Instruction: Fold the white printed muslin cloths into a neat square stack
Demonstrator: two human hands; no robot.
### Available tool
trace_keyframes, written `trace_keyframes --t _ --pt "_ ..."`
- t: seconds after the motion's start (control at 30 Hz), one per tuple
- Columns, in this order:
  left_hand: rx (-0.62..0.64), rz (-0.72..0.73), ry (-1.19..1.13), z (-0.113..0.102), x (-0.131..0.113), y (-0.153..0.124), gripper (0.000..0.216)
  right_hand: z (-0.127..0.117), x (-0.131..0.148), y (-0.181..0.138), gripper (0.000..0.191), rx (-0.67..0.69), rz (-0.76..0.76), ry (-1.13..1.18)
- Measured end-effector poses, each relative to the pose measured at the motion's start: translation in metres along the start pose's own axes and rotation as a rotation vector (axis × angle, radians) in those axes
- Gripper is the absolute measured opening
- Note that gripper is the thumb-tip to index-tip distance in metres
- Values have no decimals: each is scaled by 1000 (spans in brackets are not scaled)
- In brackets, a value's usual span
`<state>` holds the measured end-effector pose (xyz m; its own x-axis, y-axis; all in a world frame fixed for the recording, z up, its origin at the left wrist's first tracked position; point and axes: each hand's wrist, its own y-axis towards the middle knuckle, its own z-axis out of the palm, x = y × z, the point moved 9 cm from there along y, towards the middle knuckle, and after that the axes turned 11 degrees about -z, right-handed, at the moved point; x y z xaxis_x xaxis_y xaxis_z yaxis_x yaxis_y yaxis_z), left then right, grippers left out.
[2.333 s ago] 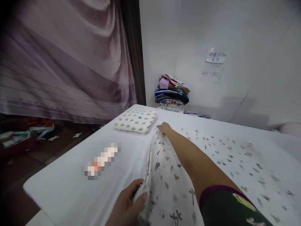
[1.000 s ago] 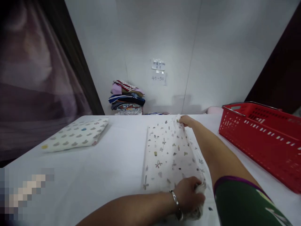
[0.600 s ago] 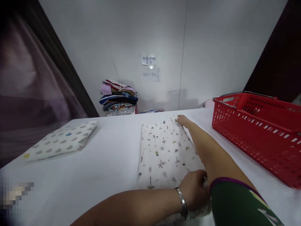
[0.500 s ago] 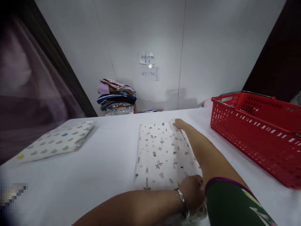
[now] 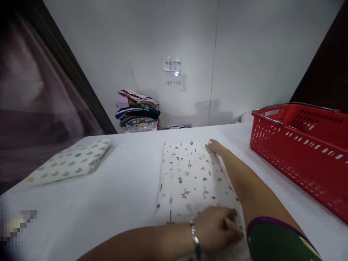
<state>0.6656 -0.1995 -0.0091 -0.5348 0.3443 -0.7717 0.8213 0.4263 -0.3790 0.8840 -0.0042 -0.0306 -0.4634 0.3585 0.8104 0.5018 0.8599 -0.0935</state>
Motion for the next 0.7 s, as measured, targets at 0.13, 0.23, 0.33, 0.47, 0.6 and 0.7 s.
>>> trace_keyframes --t 0.13,0.23,0.33,0.47,0.6,0.7 --pt "-568 35 143 -115 48 -33 39 -1 -8 -22 82 74 21 54" --pt "-794 -179 100 -168 111 -63 46 0 -19 -46 89 141 45 133" --pt "-744 -369 -98 -174 160 -74 56 1 -32 -76 94 185 90 238" --pt "-633 -478 -217 -161 178 -66 68 1 -43 -129 96 220 161 308" --pt "-604 -454 -189 -161 172 -51 51 -4 -45 -185 97 230 185 305" --pt "-656 -399 -261 -174 174 -51 46 -5 -50 -217 93 222 185 264"
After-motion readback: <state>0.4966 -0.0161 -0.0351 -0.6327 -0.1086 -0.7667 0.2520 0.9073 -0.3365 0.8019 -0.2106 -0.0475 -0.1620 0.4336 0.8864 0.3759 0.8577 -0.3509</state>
